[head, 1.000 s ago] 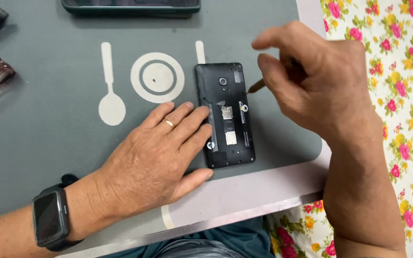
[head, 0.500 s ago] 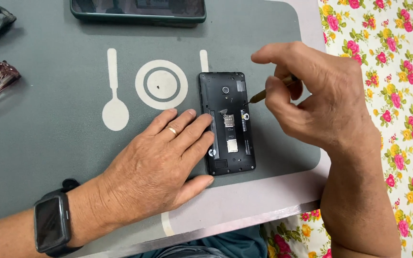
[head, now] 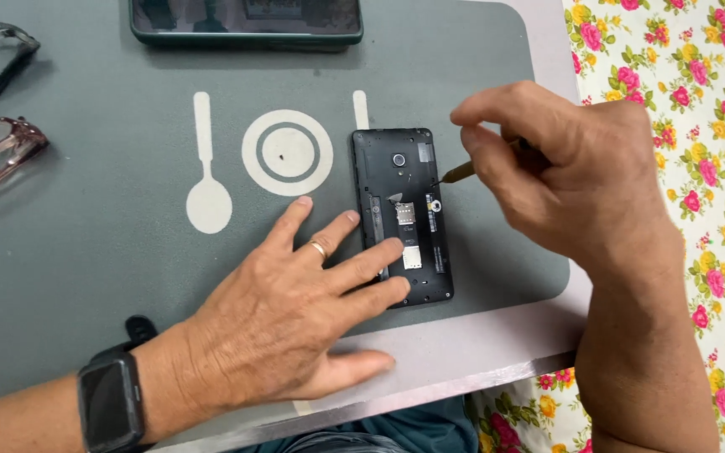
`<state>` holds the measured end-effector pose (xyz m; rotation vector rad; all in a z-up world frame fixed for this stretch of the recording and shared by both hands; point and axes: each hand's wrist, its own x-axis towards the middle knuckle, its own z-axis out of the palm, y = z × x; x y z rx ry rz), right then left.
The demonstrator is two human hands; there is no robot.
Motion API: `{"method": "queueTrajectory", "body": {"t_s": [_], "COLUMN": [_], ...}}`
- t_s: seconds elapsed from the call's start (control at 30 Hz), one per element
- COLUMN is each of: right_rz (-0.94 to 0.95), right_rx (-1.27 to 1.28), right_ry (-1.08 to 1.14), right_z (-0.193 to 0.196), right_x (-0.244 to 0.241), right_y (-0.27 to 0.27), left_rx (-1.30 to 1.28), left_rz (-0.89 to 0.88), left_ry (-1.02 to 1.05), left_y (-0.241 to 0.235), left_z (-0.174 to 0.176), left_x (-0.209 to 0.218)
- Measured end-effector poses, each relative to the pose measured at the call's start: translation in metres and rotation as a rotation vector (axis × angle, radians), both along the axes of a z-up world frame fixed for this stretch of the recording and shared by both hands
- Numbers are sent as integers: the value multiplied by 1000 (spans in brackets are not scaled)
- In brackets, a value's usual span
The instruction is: The person uses a small screwdriver to unscrew and remove screws from the back of a disassembled smartphone. They then use their fingers to point at and touch various internal components and connectors on the phone's back panel.
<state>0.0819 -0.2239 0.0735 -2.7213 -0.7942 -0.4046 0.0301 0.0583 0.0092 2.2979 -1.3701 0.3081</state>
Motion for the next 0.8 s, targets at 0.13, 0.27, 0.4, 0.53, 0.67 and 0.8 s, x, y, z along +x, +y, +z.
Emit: {"method": "queueTrajectory", "body": {"t_s": [0.13, 0.27, 0.4, 0.53, 0.67, 0.8], "right_rz": [-5, 36, 7, 33, 62, 57], "right_rx": [-27, 7, 9, 10, 41, 31], "right_ry": [-6, 3, -77, -9, -84, -92], "right_z": [2, 6, -7, -1, -12, -10], "right_x": [0, 0, 3, 3, 5, 4], "right_y": [1, 8, -4, 2, -7, -10], "left_rx": [-60, -89, -109, -57, -22, -8], "left_rz": [17, 39, 32, -2, -21, -22], "left_ry": [9, -3, -21, -108, -121, -110], "left_y": [-3, -4, -4, -2, -2, -2], "left_z": [4, 2, 0, -3, -5, -4], "left_x": [-2, -4, -3, 0, -1, -1]}}
